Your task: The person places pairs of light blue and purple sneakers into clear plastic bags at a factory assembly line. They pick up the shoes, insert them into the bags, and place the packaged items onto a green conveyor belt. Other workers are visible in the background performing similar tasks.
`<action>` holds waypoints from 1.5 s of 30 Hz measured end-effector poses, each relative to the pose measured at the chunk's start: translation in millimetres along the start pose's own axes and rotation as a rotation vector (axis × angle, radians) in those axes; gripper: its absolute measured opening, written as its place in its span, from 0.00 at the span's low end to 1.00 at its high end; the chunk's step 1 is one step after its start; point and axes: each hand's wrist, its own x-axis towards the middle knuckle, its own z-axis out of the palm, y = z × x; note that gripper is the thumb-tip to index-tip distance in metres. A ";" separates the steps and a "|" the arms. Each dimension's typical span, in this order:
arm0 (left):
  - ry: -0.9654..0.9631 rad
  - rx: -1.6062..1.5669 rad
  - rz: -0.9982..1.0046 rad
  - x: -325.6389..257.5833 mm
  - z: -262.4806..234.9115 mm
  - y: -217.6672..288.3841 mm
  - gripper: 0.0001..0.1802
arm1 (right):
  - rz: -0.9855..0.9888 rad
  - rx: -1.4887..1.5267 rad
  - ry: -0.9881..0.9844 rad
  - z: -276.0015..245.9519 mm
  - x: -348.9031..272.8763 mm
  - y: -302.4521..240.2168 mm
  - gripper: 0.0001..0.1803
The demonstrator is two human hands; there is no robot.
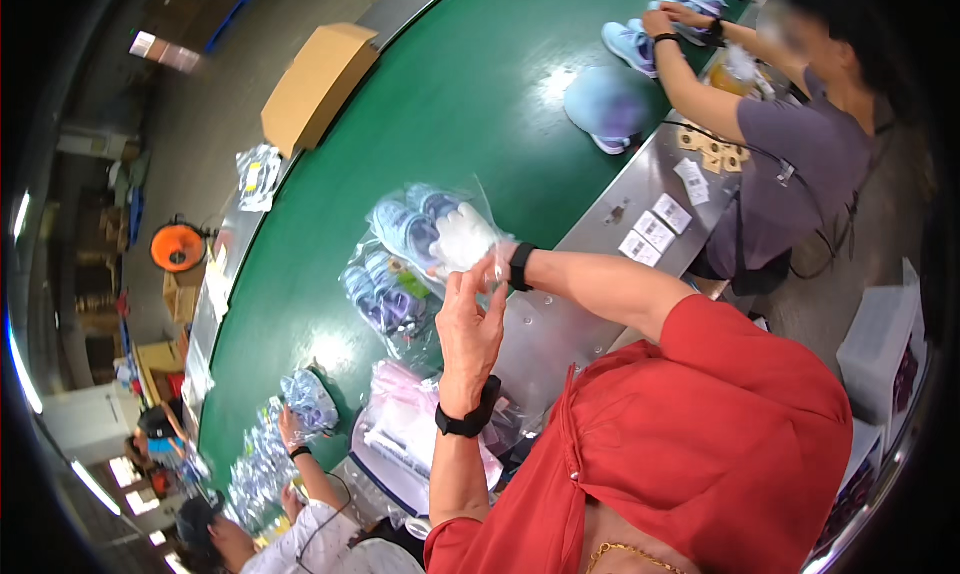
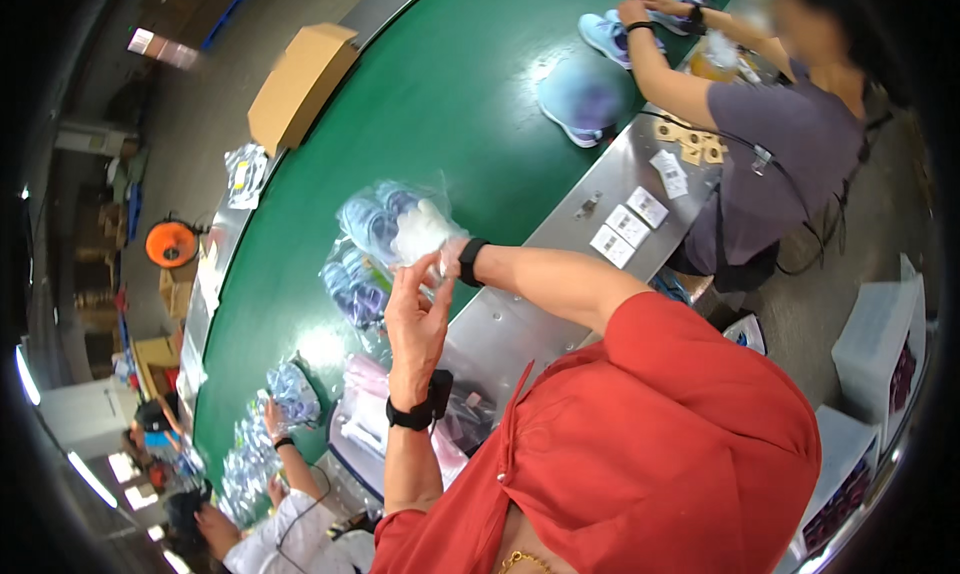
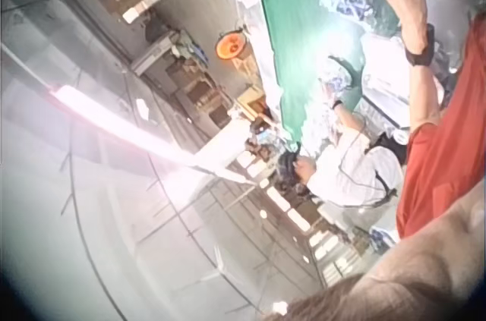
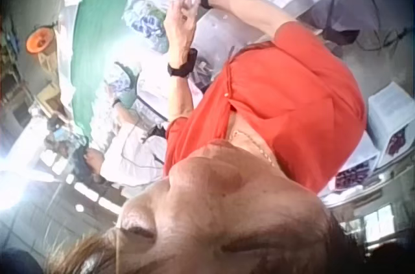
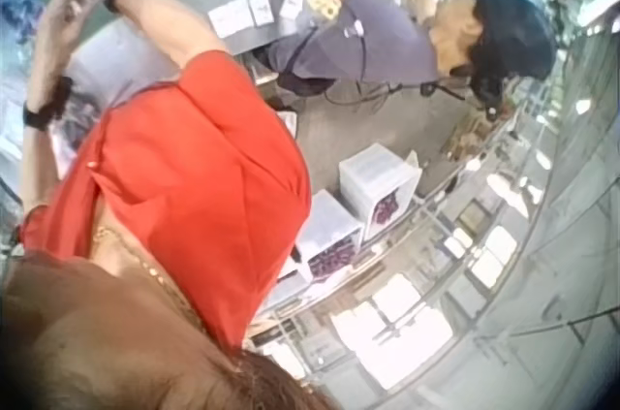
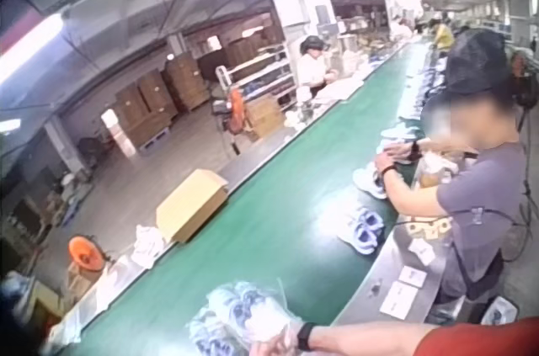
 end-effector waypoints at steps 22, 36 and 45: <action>0.286 -0.300 -0.797 -259.2 -19.4 -209.5 0.32 | 0.037 0.409 -0.774 43.7 -163.3 -52.3 0.13; 0.354 -0.301 -0.717 -264.8 -1.8 -227.8 0.21 | -0.027 0.429 -0.753 46.4 -180.8 -91.5 0.13; 0.447 -0.861 -0.749 -273.7 -10.0 -252.2 0.04 | 0.026 0.459 -0.722 34.4 -173.5 -104.6 0.11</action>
